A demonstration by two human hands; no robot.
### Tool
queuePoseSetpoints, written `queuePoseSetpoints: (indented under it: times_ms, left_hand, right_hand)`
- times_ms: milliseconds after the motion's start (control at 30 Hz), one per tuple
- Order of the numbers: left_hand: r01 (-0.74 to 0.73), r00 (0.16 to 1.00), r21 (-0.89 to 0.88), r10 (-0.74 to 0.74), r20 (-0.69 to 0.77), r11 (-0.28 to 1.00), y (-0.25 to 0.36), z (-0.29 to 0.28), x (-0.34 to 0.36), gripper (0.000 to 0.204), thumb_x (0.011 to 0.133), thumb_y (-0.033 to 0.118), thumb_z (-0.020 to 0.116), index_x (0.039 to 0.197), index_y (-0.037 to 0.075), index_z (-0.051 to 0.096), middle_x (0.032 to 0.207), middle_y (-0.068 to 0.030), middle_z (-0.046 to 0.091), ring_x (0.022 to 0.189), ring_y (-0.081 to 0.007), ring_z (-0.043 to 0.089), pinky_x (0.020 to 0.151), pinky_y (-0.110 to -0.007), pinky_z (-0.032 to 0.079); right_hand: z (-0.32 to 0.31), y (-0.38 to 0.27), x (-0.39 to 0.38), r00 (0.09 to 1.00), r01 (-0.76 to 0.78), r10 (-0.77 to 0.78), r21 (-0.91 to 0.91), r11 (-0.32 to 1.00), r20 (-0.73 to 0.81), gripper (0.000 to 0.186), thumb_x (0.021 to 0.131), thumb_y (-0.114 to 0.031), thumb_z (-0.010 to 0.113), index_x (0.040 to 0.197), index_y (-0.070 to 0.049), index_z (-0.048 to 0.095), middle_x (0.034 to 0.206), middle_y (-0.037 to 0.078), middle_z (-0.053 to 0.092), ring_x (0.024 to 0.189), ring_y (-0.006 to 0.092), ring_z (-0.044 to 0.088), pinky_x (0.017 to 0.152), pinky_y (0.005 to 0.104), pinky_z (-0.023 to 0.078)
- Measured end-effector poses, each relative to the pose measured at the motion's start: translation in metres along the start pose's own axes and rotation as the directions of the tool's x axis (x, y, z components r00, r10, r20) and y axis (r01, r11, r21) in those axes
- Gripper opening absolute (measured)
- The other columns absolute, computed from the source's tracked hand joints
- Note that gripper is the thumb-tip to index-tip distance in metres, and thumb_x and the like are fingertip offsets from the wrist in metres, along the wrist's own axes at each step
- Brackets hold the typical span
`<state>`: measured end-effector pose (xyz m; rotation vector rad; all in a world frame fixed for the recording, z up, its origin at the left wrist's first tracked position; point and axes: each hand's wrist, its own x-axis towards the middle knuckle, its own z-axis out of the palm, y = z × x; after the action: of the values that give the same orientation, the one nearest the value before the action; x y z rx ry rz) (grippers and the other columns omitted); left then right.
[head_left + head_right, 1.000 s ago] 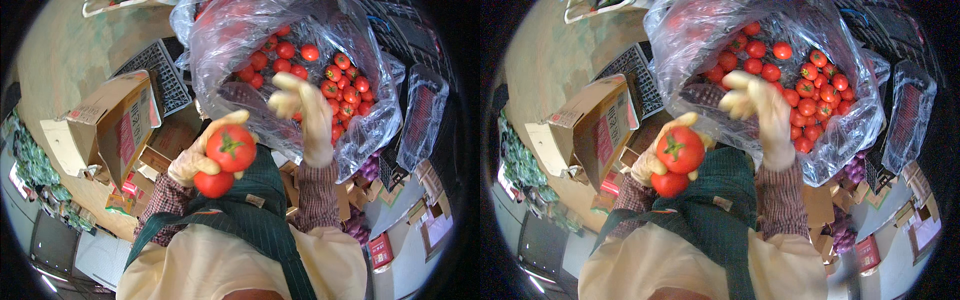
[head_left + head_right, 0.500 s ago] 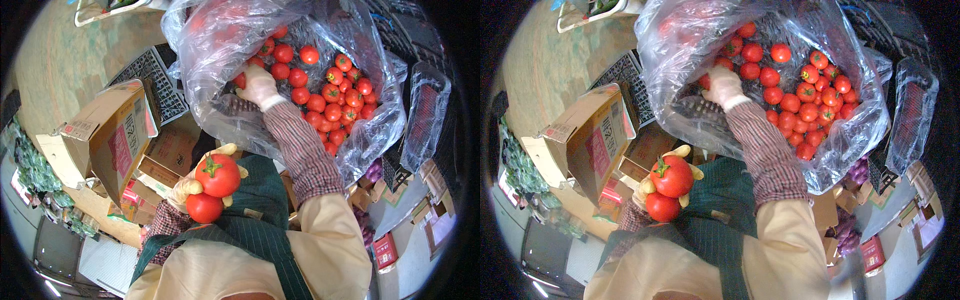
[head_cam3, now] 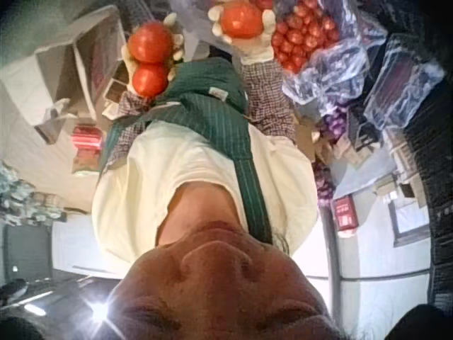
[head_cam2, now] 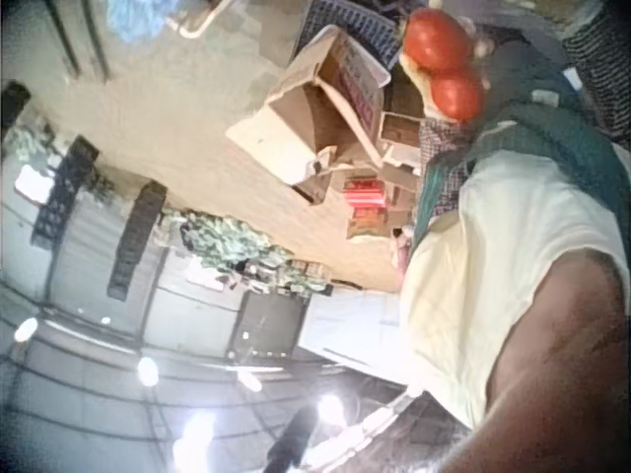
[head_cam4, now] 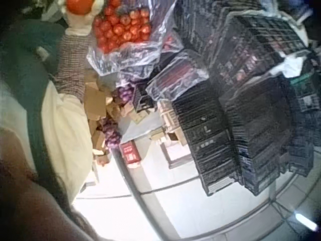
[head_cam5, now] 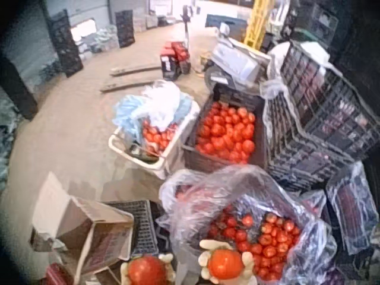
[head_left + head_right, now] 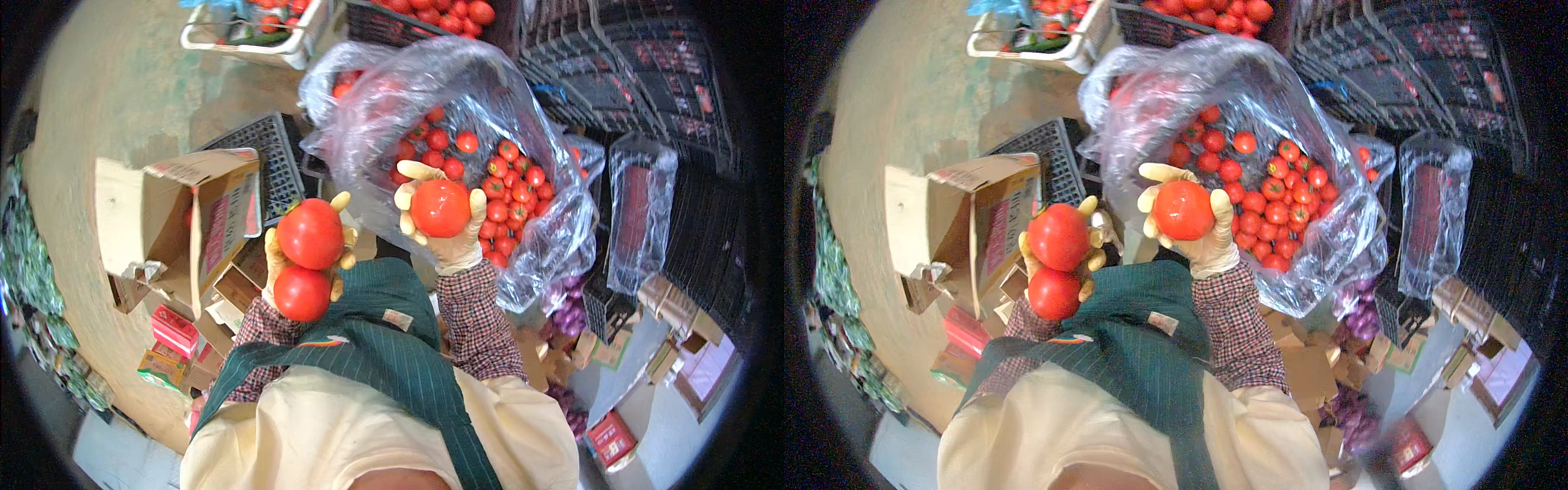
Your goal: The person sorts tomatoes from a plastic-lined crate into cardboard boxes by hand. They then relocate empty boxes and plastic crates within a warehouse area containing stacks of produce.
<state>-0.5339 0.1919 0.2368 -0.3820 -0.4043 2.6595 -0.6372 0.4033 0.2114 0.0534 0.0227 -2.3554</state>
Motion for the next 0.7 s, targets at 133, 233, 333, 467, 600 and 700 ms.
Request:
queuePoseSetpoints:
  times_ms: [133,233,333,467,600,700]
  left_hand:
    - [-0.039,0.99,0.088,0.027,0.141,0.995,0.017,0.03,-0.034,0.095,0.08,0.047,0.069,0.15,0.022,0.009,0.13,-0.0267,0.041,0.106,-0.0428,0.054,0.063,-0.055,0.058]
    - [-0.125,0.98,0.102,0.106,0.17,0.987,0.027,0.051,-0.068,0.091,0.083,0.047,0.066,0.15,0.025,0.008,0.133,-0.0286,0.038,0.106,-0.0446,0.054,0.062,-0.053,0.059]
    - [-0.224,0.942,0.118,0.185,0.279,0.967,0.031,0.065,-0.099,0.09,0.083,0.05,0.064,0.15,0.023,0.009,0.13,-0.029,0.044,0.107,-0.0433,0.056,0.063,-0.053,0.059]
    - [-0.356,0.906,0.168,0.295,0.304,0.919,0.039,0.071,-0.139,0.088,0.082,0.058,0.062,0.148,0.016,0.02,0.135,-0.0208,0.044,0.107,-0.0384,0.059,0.061,-0.047,0.061]
    - [-0.438,0.897,0.243,0.4,0.189,0.866,0.047,0.065,-0.18,0.079,0.085,0.053,0.059,0.146,0.016,0.027,0.137,-0.0157,0.045,0.105,-0.0372,0.061,0.061,-0.045,0.061]
    - [-0.434,0.901,0.269,0.408,0.149,0.86,0.048,0.053,-0.199,0.081,0.087,0.055,0.056,0.147,0.015,0.021,0.135,-0.0198,0.046,0.108,-0.0406,0.059,0.062,-0.048,0.061]
  right_hand:
    - [0.054,0.032,0.03,0.986,-0.141,0.14,-0.004,0.99,-0.092,0.094,0.083,-0.051,0.063,0.138,0.013,0.023,0.126,0.034,0.048,0.101,0.0418,0.061,0.07,0.0449,0.058]
    - [0.091,0.075,0.047,0.956,-0.136,0.123,-0.029,0.99,-0.265,0.087,0.087,-0.051,0.057,0.138,0.011,0.027,0.123,0.03,0.053,0.107,0.037,0.06,0.072,0.047,0.058]
    - [0.112,0.124,0.071,0.933,-0.321,0.329,0.078,0.944,-0.142,0.082,0.089,-0.055,0.052,0.138,0.008,0.031,0.118,0.025,0.057,0.1,0.0333,0.063,0.071,0.0439,0.058]
    - [0.139,0.179,0.085,0.867,-0.436,0.236,-0.44,0.785,-0.439,0.073,0.093,-0.056,0.043,0.128,0.007,0.047,0.116,0.023,0.06,0.092,0.0298,0.065,0.077,0.035,0.054]
    - [0.152,0.206,0.089,0.958,-0.28,0.168,-0.895,0.347,-0.235,0.06,0.09,-0.046,0.059,0.126,0.001,0.051,0.111,0.011,0.06,0.098,0.0164,0.059,0.085,0.0313,0.05]
    - [0.142,0.225,0.088,0.984,-0.168,0.063,-0.984,0.05,-0.165,0.067,0.076,-0.017,0.078,0.132,-0.001,0.044,0.121,0.01,0.054,0.104,0.0177,0.056,0.094,0.0338,0.046]
